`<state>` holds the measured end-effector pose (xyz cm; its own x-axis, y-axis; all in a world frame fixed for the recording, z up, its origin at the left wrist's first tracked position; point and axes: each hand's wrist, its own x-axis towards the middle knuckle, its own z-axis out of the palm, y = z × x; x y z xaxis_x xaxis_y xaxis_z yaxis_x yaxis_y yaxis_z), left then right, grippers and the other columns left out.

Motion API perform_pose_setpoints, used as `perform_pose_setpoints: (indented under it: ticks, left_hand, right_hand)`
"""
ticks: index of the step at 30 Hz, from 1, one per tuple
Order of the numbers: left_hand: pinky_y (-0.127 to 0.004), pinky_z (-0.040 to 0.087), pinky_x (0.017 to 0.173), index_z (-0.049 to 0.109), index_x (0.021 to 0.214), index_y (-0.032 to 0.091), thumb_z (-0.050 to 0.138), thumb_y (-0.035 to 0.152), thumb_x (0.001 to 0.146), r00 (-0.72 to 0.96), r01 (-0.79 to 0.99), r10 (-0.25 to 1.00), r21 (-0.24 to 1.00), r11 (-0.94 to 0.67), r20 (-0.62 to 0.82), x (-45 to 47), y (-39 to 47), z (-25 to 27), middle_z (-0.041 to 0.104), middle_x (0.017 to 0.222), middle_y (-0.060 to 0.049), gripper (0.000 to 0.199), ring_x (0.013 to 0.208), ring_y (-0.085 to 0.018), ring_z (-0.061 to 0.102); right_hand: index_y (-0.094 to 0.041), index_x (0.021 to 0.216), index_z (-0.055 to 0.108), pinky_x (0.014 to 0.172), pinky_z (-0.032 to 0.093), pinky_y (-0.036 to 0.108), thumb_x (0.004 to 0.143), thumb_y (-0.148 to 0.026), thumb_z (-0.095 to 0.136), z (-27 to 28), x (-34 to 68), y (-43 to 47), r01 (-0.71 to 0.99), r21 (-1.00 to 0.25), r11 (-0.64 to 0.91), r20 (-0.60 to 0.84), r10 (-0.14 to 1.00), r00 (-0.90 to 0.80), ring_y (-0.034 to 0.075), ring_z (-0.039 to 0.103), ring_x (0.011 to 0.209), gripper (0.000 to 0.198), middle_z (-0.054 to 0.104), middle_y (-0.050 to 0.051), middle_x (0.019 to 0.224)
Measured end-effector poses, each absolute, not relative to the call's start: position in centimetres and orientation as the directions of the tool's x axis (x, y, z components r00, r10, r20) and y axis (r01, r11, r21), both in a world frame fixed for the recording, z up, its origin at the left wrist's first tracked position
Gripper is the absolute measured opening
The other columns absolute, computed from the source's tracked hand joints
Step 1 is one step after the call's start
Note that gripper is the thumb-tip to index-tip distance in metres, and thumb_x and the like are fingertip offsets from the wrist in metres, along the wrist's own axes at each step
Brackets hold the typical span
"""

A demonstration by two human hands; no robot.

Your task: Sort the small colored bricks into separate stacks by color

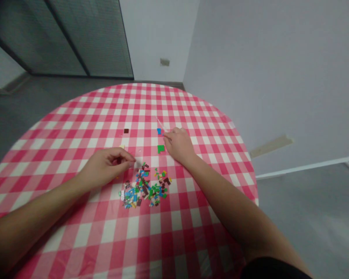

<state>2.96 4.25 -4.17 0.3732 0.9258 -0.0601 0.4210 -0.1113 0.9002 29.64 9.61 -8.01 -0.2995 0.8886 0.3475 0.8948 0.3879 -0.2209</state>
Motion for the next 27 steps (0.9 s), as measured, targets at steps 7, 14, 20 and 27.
perform_pose_setpoints:
  ticks: [7, 14, 20, 27]
  left_hand:
    - [-0.037, 0.056, 0.073, 0.075, 0.079, 0.023, 0.068, 0.032, 0.079, 0.365, 0.424, 0.930, 0.897, -0.124, -0.044, 2.95, 4.21, -3.93, 0.079, 0.082, -0.006, 0.012, 0.076, -0.022, 0.069]
    - [-0.033, 0.052, 0.066, 0.076, 0.080, 0.022, 0.065, 0.034, 0.081, 0.365, 0.460, 0.930, 0.875, -0.149, -0.033, 2.89, 4.26, -3.96, 0.079, 0.083, -0.006, 0.016, 0.072, -0.020, 0.067]
    - [-0.033, 0.050, 0.064, 0.076, 0.079, 0.023, 0.065, 0.035, 0.080, 0.367, 0.477, 0.929, 0.867, -0.148, -0.043, 2.85, 4.29, -3.82, 0.079, 0.083, -0.007, 0.016, 0.070, -0.019, 0.066]
    - [-0.033, 0.051, 0.066, 0.075, 0.078, 0.022, 0.065, 0.034, 0.080, 0.366, 0.451, 0.930, 0.880, -0.147, -0.033, 2.97, 4.19, -3.79, 0.078, 0.082, -0.007, 0.015, 0.071, -0.019, 0.067]
  right_hand:
    - [-0.020, 0.117, 0.081, 0.087, 0.048, 0.046, 0.101, -0.023, 0.052, -7.87, 29.47, 9.57, 0.892, -0.217, 0.397, 0.313, 0.893, -0.322, 0.028, 0.059, 0.088, 0.033, 0.068, 0.013, 0.090]
    - [-0.023, 0.131, 0.075, 0.087, 0.048, 0.048, 0.104, -0.027, 0.046, -8.28, 29.72, 10.04, 0.888, -0.259, 0.380, 0.310, 0.903, -0.296, 0.030, 0.058, 0.092, 0.040, 0.067, 0.014, 0.096]
    - [-0.022, 0.131, 0.075, 0.087, 0.047, 0.044, 0.105, -0.025, 0.045, -8.45, 29.85, 10.21, 0.888, -0.273, 0.369, 0.310, 0.908, -0.282, 0.028, 0.058, 0.092, 0.040, 0.065, 0.013, 0.095]
    - [-0.023, 0.131, 0.075, 0.084, 0.046, 0.042, 0.106, -0.029, 0.044, -8.73, 29.90, 10.37, 0.900, -0.257, 0.353, 0.297, 0.915, -0.275, 0.028, 0.056, 0.091, 0.041, 0.062, 0.013, 0.094]
